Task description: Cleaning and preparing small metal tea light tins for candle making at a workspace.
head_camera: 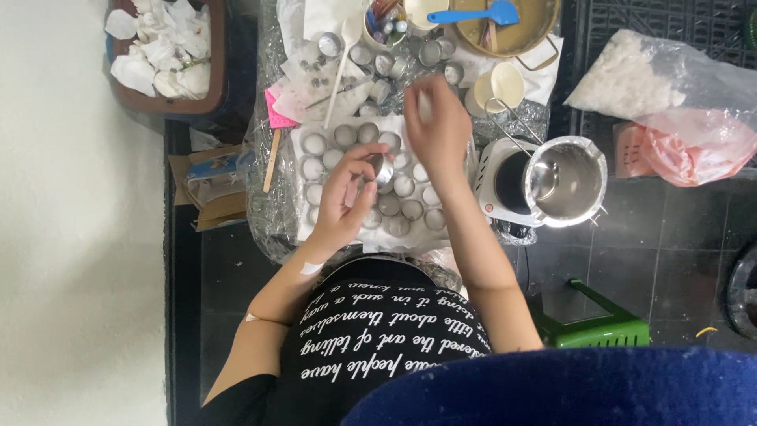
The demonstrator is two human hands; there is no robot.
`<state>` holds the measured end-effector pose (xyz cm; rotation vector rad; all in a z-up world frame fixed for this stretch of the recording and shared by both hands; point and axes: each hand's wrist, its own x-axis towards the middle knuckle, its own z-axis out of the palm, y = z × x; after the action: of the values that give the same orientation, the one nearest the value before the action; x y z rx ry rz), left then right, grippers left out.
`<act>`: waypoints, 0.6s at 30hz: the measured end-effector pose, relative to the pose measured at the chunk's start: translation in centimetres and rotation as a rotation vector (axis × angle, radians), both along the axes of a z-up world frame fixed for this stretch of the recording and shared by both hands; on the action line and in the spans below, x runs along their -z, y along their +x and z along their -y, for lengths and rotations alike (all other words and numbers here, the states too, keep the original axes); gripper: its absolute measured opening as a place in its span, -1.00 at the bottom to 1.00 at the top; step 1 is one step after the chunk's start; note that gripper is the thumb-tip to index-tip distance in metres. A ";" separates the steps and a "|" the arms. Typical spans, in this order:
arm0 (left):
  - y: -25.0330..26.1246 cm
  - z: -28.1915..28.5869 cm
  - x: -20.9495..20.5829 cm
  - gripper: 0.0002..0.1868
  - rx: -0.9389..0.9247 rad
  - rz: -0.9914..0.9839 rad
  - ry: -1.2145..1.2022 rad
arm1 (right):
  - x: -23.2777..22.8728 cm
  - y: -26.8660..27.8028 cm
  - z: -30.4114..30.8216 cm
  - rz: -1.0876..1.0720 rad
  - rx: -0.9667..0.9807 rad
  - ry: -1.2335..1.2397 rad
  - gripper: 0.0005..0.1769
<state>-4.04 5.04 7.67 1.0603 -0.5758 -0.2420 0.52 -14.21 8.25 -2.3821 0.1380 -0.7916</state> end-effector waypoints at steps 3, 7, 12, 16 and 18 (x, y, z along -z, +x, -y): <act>0.0 0.6 0.5 -0.96 -0.040 0.027 0.059 | -2.5 -6.8 -0.7 -0.025 -0.139 0.321 -0.76; -0.3 2.2 0.3 -0.84 -0.068 -0.043 0.031 | -1.6 -11.5 -0.9 -0.117 -0.094 0.409 -0.74; -1.3 3.6 0.9 -0.84 -0.120 0.016 0.024 | -1.9 -13.5 -1.1 -0.051 -0.081 0.345 -0.86; -1.8 4.5 0.7 -0.84 -0.140 0.014 0.017 | -2.0 -13.8 -0.7 -0.069 -0.098 0.387 -0.88; -2.1 4.7 0.6 -0.84 -0.147 0.000 -0.016 | -1.7 -14.0 -0.7 -0.068 -0.081 0.382 -0.89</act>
<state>-6.12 0.39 7.11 1.0822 -0.4969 -0.1089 -13.45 -13.50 9.92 -2.0393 0.1999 -0.5866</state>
